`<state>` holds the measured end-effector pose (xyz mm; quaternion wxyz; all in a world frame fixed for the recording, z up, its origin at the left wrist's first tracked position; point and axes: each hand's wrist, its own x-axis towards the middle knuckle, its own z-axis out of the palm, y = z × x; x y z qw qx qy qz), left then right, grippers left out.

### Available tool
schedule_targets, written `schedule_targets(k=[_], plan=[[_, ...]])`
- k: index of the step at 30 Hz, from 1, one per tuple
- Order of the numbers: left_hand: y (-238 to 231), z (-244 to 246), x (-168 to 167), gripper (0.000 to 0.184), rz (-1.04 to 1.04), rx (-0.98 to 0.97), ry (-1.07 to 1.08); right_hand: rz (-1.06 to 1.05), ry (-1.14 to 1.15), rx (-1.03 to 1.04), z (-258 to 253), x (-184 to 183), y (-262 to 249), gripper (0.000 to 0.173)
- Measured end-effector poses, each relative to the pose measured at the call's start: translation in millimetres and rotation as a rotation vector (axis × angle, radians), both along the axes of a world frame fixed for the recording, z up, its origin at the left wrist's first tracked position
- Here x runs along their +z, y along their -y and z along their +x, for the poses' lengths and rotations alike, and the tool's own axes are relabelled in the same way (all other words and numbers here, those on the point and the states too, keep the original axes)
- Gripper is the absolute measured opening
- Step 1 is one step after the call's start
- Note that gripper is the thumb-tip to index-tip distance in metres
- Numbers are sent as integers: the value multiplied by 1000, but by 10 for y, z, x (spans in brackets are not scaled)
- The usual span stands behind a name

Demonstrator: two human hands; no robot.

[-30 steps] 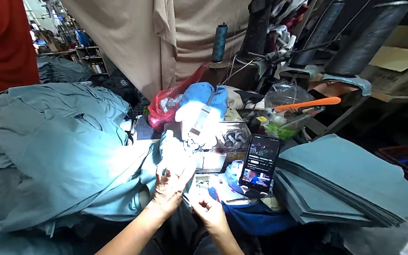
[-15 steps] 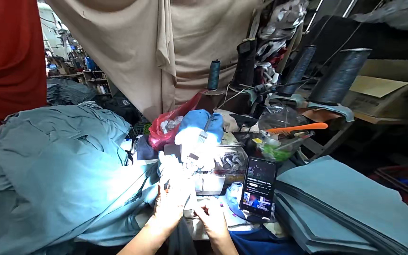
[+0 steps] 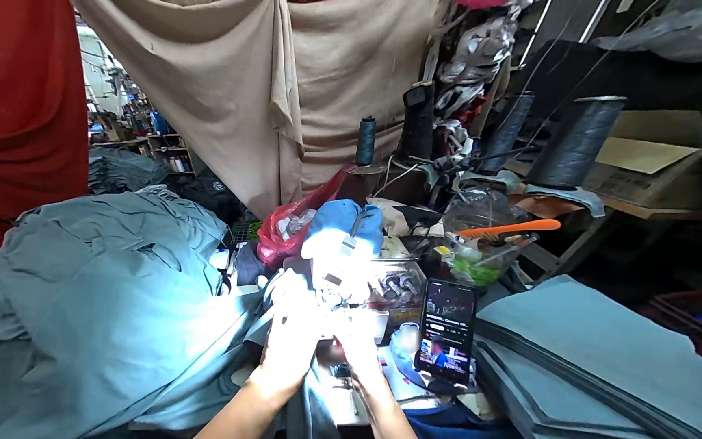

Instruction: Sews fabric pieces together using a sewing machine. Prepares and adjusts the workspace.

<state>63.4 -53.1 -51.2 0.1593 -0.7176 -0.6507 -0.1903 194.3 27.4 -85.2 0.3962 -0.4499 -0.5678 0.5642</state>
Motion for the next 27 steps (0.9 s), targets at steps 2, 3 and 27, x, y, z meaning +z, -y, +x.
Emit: schedule_targets(k=[2,3,27], plan=[[-38,9,51,34,-60,29,20,-26,-25,-18,-21,12,-8,17],[-63,15,97,34,-119,47,35,-46,-40,-30,-32,13,-19,14],[343,164,205,31,-247,139,245,610,272,110,167,-30,215,24]])
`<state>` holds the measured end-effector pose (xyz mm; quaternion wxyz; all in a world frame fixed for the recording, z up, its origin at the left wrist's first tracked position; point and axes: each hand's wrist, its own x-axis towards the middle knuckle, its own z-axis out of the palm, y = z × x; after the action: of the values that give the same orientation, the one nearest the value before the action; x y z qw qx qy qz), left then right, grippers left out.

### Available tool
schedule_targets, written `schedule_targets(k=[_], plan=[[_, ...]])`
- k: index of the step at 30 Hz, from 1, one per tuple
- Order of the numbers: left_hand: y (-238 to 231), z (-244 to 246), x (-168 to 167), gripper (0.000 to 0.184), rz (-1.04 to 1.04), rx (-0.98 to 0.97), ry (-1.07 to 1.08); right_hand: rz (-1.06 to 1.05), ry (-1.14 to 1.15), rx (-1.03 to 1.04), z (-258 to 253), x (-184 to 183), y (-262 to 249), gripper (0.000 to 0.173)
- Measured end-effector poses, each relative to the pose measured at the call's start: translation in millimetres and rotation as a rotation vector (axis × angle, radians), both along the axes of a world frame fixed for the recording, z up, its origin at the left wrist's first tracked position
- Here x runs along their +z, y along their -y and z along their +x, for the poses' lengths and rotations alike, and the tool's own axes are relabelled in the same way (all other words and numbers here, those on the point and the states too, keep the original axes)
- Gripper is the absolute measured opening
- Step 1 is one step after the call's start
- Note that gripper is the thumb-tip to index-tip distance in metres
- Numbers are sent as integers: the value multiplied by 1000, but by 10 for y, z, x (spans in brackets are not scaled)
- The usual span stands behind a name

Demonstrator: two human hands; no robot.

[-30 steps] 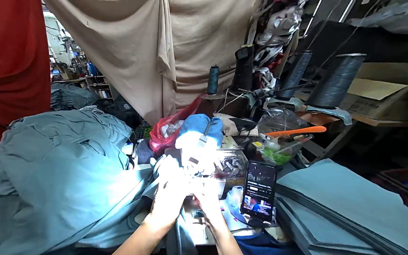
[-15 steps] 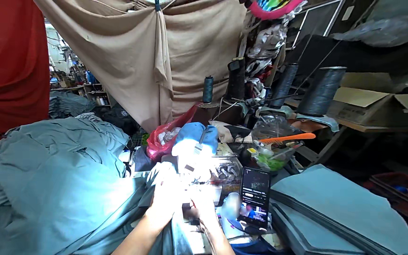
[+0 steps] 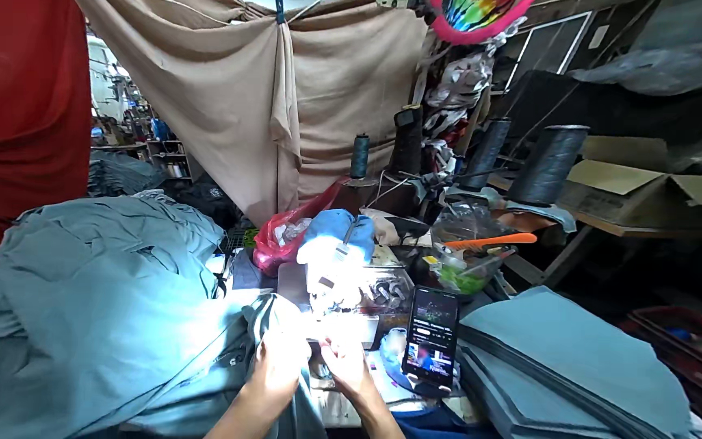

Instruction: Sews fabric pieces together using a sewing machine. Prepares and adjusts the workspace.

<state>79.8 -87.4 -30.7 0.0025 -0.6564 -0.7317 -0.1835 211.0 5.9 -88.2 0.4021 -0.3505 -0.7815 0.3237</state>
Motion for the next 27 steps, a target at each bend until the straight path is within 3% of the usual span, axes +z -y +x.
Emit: schedule_targets(k=[2,5,8,11,14,17,19,22,23,25,27], plan=[[46,31,9,28,4,-31,23,9,75,69,49,-42,-3,27],[7,46,128,31,-185,15,104,72,109,74,86,-126,-59,29],[52,54,226,34,-231,87,139,-9,141,131,178,-101,-44,31],[194,83,157,27,-201,-75,72,53,141,155,261,-56,19,28],[228,107,90,23,-171,-151,83,161,153,-126,311,-44,52,19],[155,68,-165,15,151,-124,72,284,265,-414,301,4,101,29],[153,40,-222,15,231,-99,146,310,261,-422,309,25,132,33],[301,-11,-277,18,215,-119,474,128,55,-15,359,72,162,21],[409,-11,-272,18,172,-139,588,67,-32,187,354,58,165,27],[663,5,-226,21,127,-189,657,29,-85,531,313,112,183,35],[879,-36,-200,20,169,-213,609,46,-44,751,219,194,212,29]])
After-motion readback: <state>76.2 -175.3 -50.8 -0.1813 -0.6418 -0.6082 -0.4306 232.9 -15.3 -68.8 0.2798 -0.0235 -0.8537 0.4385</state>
